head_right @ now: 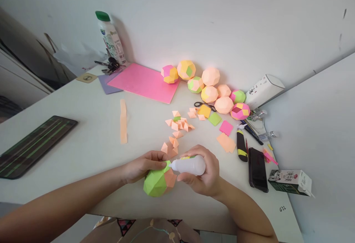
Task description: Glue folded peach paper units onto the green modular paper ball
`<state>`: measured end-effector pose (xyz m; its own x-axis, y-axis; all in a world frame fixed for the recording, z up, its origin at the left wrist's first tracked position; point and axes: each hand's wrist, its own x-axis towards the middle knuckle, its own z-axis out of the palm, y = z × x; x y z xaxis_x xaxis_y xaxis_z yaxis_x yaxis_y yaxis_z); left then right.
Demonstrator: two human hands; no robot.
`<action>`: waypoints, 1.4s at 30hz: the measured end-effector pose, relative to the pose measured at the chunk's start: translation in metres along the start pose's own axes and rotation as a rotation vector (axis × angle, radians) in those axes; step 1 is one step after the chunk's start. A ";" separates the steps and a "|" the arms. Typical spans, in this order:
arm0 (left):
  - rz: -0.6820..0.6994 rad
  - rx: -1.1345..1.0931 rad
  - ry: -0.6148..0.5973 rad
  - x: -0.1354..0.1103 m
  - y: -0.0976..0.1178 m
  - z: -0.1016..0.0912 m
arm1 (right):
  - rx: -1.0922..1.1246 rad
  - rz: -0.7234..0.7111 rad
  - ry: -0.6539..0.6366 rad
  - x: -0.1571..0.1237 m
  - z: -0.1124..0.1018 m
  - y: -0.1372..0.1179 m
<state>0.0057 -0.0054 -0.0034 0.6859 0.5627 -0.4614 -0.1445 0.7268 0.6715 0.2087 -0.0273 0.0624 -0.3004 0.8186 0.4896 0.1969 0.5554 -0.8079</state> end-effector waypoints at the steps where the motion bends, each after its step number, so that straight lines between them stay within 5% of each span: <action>1: 0.001 -0.003 -0.006 0.000 0.000 0.000 | -0.012 0.008 -0.003 0.000 0.000 0.000; 42: -0.010 0.013 0.001 -0.002 0.001 0.002 | -0.044 0.080 0.042 -0.002 -0.007 -0.002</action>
<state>0.0056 -0.0067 -0.0001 0.6864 0.5562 -0.4685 -0.1286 0.7270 0.6745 0.2153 -0.0293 0.0648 -0.2431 0.8654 0.4381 0.2599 0.4932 -0.8302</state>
